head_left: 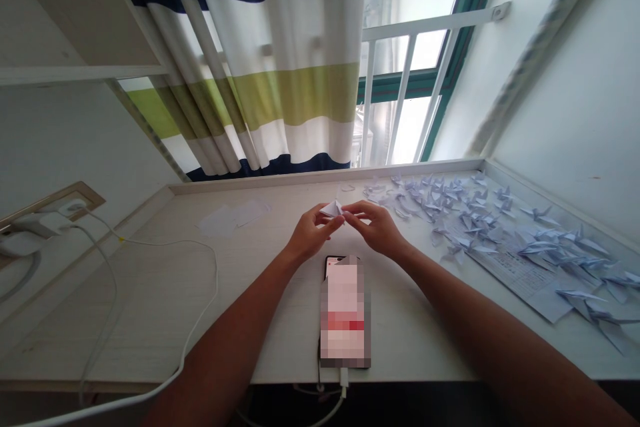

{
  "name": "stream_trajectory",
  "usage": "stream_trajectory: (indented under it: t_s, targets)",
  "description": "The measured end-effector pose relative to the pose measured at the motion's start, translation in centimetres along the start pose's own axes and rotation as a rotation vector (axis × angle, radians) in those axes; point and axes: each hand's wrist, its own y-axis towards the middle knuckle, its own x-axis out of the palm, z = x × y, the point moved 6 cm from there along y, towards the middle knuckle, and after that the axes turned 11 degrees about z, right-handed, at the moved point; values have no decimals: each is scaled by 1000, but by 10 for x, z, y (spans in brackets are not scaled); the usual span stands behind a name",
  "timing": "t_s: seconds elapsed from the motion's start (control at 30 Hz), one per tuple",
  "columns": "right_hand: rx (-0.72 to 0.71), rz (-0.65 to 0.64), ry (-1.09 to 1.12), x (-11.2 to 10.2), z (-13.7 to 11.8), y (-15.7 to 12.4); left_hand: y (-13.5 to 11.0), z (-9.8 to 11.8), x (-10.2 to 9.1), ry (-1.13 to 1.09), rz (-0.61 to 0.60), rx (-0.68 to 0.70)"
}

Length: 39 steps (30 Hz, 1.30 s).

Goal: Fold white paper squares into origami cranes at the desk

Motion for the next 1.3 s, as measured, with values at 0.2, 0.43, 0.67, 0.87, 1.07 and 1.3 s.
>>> stream_trajectory:
  t_s: [0.2,0.43,0.67,0.87,1.07,1.3]
  targets:
    - [86,-47,67,3,0,-1,1,-7,1,-10,49,-2]
    - [111,-63,-5,0,4,2,4,-9,-2,-15,70,50]
    - [72,54,-207,-7,13,2,6,-19,-4,-30,111,-39]
    - [98,152,-221,-14,15,5,8,-20,-5,-147,99,-58]
    - [192,174,-157,-16,31,6,8,-20,-5,-88,94,-59]
    - [218,97,-146,-12,28,6,7,-17,-11,1,149,-38]
